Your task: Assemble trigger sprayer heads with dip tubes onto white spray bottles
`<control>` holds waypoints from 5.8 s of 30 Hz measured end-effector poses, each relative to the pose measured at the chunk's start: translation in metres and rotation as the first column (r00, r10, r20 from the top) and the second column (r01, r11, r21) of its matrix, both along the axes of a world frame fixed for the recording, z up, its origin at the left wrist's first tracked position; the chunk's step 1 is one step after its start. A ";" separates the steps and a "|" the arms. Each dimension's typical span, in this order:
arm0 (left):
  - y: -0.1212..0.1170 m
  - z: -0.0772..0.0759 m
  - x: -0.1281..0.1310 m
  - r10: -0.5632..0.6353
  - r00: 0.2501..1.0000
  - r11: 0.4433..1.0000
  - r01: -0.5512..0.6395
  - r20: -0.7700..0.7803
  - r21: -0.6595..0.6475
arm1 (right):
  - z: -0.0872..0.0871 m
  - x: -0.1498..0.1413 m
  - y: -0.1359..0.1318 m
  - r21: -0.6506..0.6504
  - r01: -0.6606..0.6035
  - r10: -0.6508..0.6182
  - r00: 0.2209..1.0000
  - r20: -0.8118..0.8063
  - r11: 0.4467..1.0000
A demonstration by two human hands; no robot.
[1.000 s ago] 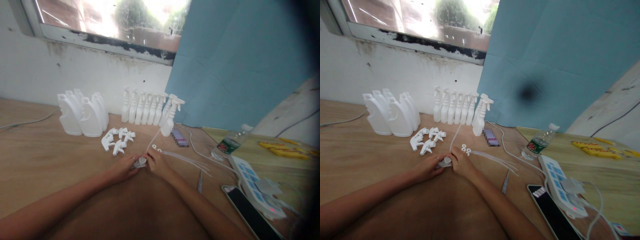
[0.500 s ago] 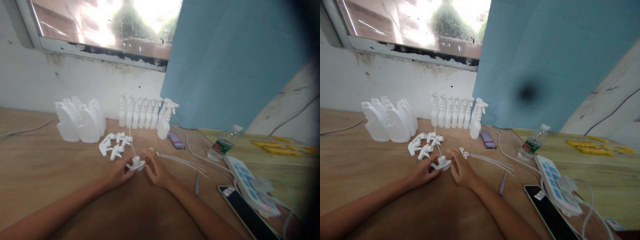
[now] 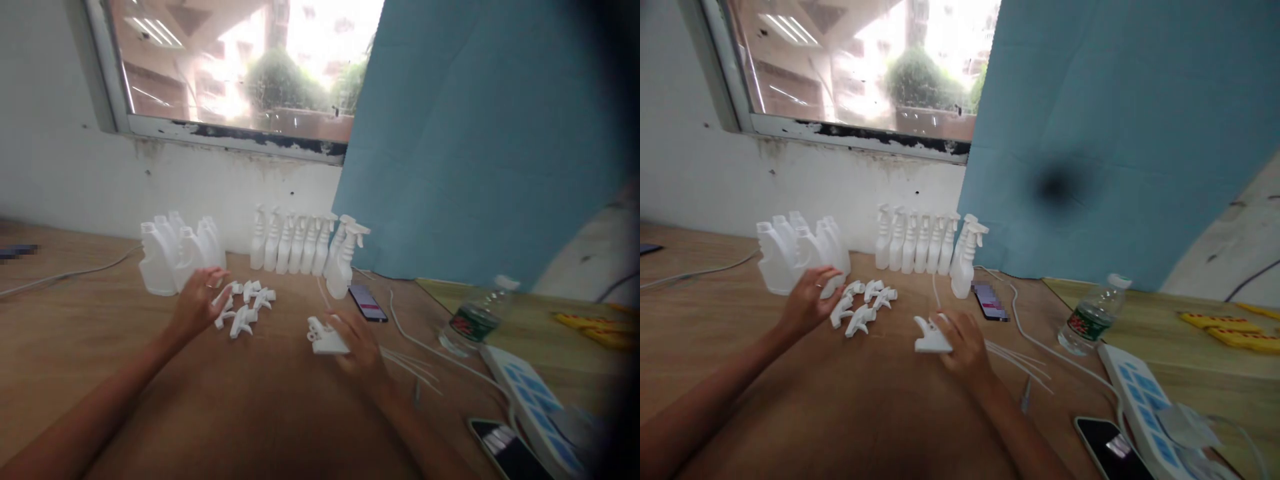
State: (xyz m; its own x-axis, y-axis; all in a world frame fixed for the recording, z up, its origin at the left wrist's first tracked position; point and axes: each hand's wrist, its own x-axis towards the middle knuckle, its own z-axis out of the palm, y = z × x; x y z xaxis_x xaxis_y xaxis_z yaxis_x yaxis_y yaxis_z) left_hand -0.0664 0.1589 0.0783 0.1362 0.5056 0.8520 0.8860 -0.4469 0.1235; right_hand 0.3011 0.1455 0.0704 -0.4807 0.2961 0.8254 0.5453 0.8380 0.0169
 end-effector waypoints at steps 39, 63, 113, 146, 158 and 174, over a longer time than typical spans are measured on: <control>0.004 -0.012 -0.014 -0.192 0.868 0.981 0.185 0.458 0.060 | -0.004 0.047 0.036 -0.324 -0.893 -0.394 0.189 -0.899 0.313; -0.009 -0.009 -0.003 -0.014 0.971 0.999 0.024 -0.239 0.039 | -0.012 0.062 0.043 -0.300 -0.898 -0.411 0.152 -0.899 0.323; -0.043 -0.022 0.057 -0.255 0.809 0.963 0.161 -0.530 -0.217 | -0.032 -0.007 0.001 -0.709 -0.627 -0.217 0.680 -0.700 0.323; -0.047 -0.023 0.061 -0.309 0.810 0.950 0.237 -0.499 -0.203 | -0.030 -0.012 -0.008 -0.770 -0.563 -0.119 0.779 -0.616 0.301; -0.050 -0.020 0.059 -0.335 0.830 0.938 0.250 -0.447 -0.239 | -0.027 -0.013 -0.011 -0.772 -0.499 -0.196 0.775 -0.601 0.393; -0.049 -0.024 0.058 -0.360 0.806 0.931 0.273 -0.470 -0.244 | -0.034 -0.018 -0.011 -0.790 -0.536 -0.305 0.731 -0.610 0.296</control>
State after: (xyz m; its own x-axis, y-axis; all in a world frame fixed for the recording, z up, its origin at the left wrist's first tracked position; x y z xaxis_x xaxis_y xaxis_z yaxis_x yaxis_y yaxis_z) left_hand -0.0086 0.1098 0.0539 0.6949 0.4797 0.5357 0.6572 -0.7261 -0.2023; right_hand 0.2830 0.1348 0.0360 -0.1621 0.9814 0.1033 -0.0433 0.0975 -0.9943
